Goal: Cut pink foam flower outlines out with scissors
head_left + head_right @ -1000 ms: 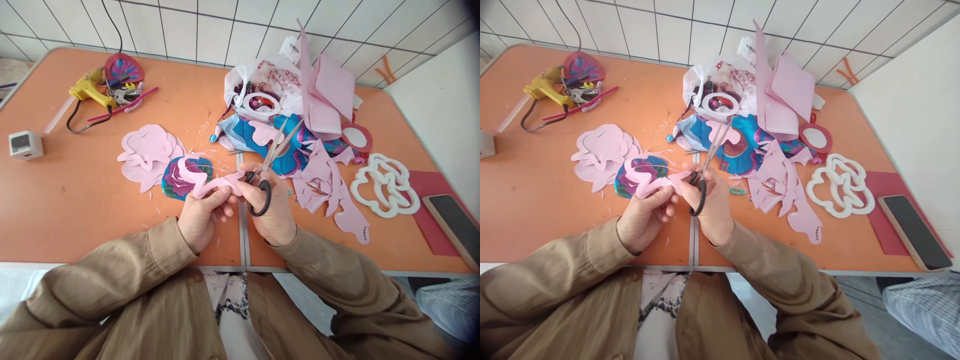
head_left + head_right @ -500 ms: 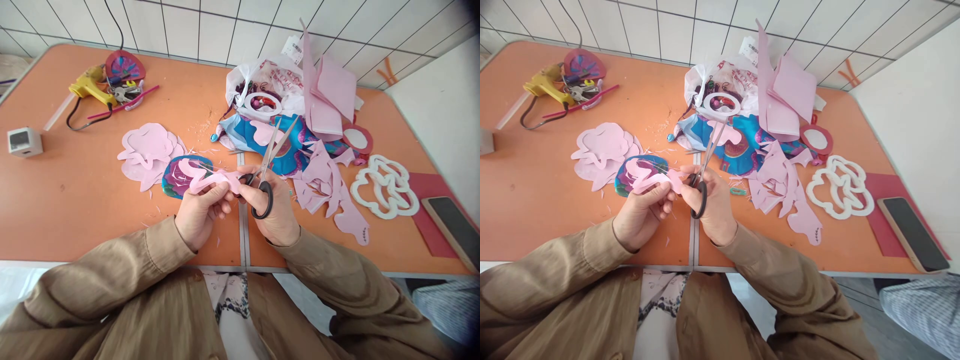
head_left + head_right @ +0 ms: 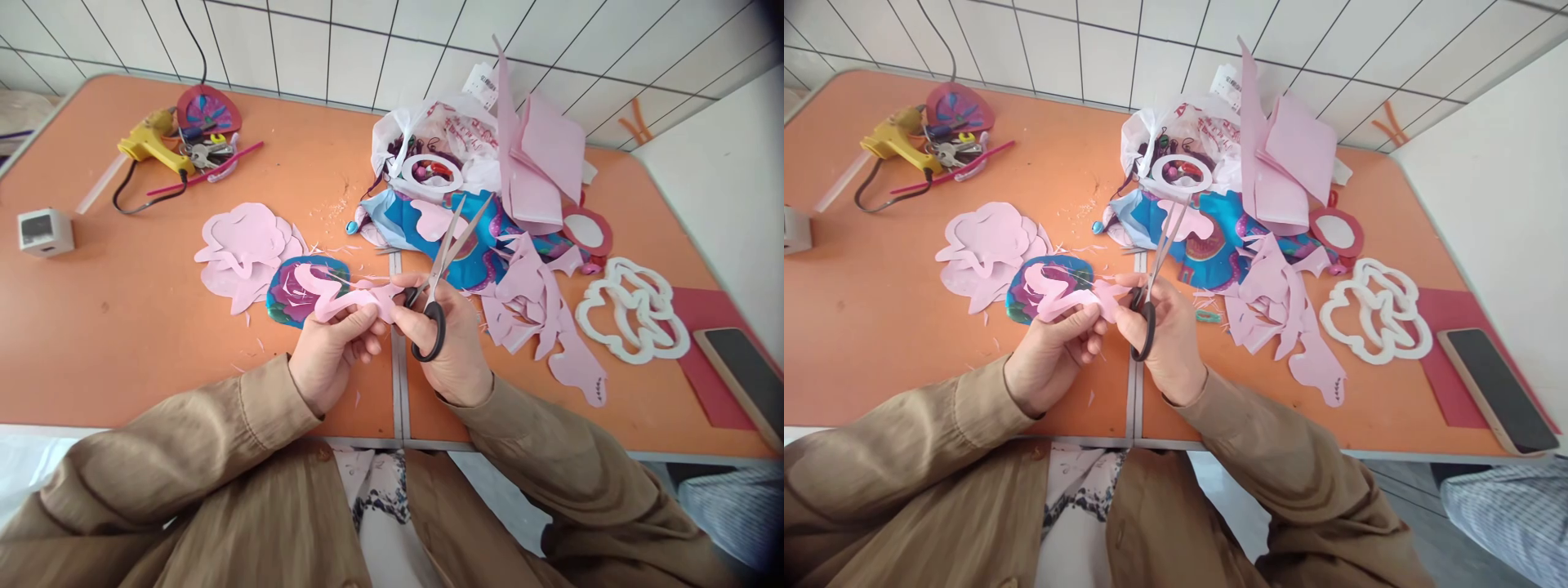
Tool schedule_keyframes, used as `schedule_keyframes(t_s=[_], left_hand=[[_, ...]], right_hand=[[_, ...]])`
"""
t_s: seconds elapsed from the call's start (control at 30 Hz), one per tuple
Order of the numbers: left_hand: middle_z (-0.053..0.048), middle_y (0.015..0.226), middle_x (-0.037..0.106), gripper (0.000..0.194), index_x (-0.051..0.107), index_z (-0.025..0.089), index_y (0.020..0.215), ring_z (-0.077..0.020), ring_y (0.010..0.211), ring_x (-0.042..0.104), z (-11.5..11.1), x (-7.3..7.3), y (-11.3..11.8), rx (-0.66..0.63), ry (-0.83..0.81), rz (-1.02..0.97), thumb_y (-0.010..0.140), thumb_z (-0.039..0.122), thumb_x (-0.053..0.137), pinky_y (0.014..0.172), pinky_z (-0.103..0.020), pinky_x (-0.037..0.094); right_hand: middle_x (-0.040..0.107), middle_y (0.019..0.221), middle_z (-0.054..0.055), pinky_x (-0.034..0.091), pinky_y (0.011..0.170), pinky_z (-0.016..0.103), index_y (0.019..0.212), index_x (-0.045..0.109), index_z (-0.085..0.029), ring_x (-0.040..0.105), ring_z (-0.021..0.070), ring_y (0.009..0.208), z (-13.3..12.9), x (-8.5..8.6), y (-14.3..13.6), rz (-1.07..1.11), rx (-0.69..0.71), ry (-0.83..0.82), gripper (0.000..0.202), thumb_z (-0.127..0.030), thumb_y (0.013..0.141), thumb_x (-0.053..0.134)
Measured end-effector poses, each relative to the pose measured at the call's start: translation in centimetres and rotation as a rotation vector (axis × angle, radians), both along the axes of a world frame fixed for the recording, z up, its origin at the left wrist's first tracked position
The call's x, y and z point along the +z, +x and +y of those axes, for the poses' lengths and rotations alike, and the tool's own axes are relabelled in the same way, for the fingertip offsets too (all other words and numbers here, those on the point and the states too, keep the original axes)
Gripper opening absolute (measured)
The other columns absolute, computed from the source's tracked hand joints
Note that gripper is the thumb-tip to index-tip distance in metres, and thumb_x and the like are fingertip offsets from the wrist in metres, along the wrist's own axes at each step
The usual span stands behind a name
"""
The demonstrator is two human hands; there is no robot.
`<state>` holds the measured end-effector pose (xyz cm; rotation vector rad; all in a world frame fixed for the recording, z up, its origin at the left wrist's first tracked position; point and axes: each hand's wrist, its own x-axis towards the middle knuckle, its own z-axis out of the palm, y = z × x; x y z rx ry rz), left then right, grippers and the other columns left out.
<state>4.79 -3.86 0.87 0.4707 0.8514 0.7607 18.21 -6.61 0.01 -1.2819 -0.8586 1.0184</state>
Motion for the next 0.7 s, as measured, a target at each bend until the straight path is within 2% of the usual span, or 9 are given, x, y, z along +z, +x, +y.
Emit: schedule_keyframes(t_s=[0.2, 0.5, 0.7], left_hand=[[-0.001, 0.063, 0.066, 0.032, 0.067, 0.010, 0.067, -0.0061, 0.045, 0.056, 0.00, -0.09, -0.08, -0.002, 0.034, -0.018, 0.059, 0.030, 0.091, 0.039, -0.016, 0.038], [-0.002, 0.064, 0.067, 0.030, 0.070, 0.010, 0.067, -0.0061, 0.046, 0.057, -0.07, 0.09, -0.19, 0.007, 0.062, -0.009, 0.059, 0.031, 0.089, 0.040, -0.016, 0.039], [-0.002, 0.064, 0.068, 0.028, 0.070, 0.010, 0.066, -0.0061, 0.046, 0.056, -0.09, 0.09, -0.22, 0.039, 0.098, 0.008, 0.059, 0.030, 0.089, 0.040, -0.017, 0.040]], right_hand=[[0.065, 0.068, -0.005, 0.050, 0.063, 0.031, 0.087, 0.070, -0.024, 0.061, 0.0126, 0.062, -0.16, 0.31, -0.14, 0.004, 0.004, -0.018, 0.022, -0.019, 0.065, 0.073], [0.065, 0.072, -0.005, 0.048, 0.063, 0.029, 0.089, 0.071, -0.024, 0.059, 0.0118, 0.065, -0.19, -0.38, 0.32, -0.032, 0.003, -0.004, 0.024, -0.019, 0.066, 0.072], [0.062, 0.072, -0.005, 0.049, 0.064, 0.030, 0.090, 0.069, -0.024, 0.059, 0.0128, 0.067, -0.15, -0.17, 0.36, -0.050, 0.010, -0.007, 0.025, -0.021, 0.066, 0.072]])
